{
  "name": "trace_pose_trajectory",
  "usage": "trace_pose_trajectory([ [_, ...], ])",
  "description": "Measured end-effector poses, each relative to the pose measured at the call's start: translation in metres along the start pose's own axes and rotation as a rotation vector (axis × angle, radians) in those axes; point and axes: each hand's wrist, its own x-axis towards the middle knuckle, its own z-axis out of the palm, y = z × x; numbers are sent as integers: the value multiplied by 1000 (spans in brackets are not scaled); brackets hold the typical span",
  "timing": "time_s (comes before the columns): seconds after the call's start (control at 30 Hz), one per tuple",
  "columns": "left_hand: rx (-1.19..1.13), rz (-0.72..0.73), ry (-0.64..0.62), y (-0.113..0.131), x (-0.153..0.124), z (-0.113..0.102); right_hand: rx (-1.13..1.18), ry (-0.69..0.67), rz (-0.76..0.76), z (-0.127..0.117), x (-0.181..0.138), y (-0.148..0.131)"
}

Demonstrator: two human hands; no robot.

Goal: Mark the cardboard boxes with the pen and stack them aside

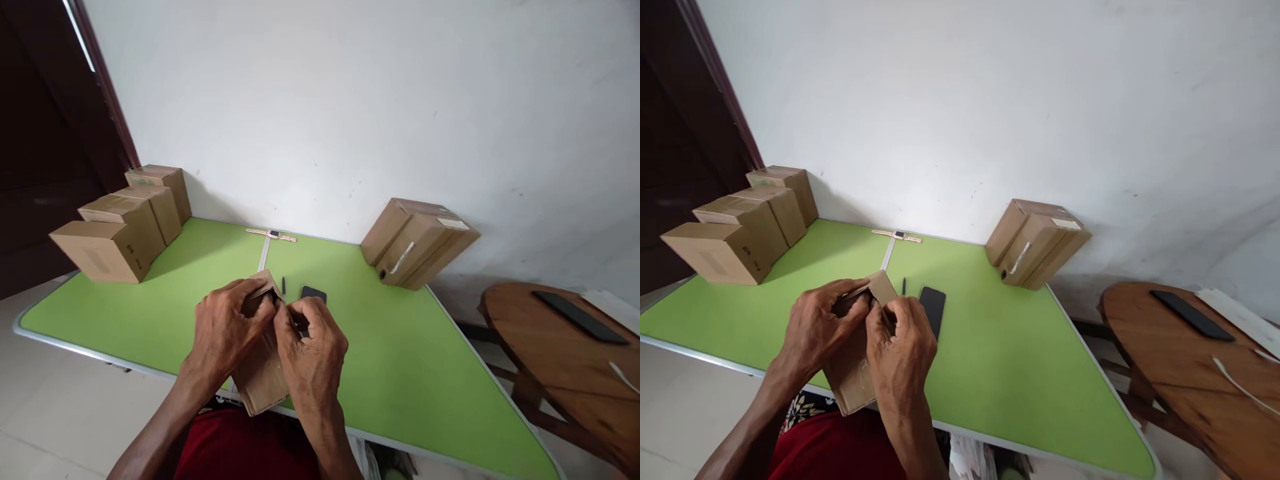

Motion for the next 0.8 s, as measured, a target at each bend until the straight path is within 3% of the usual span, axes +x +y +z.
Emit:
trace_pose_trajectory([
  [0.17, 45, 40, -6, -3, 6, 1, 36, -14, 53, 2, 8, 1],
  [0.3, -26, 108, -66, -25, 8, -10, 66, -41, 56, 7, 16, -6],
  [0.4, -107, 68, -66, -43, 10, -21, 291, -219, 64, 1, 27, -1],
  [0.5, -112, -17, -46, -53, 13, -27, 524, -383, 171, -11, 44, 33],
  [0.6, -128, -57, -50, -58, 16, -28, 226, -262, 266, -15, 57, 87],
  [0.7, -137, -66, -18, -61, 18, -26, -66, -325, 201, -3, 56, 128],
  [0.8, -136, -60, -11, -59, 20, -24, -108, -438, 106, 24, 42, 143],
])
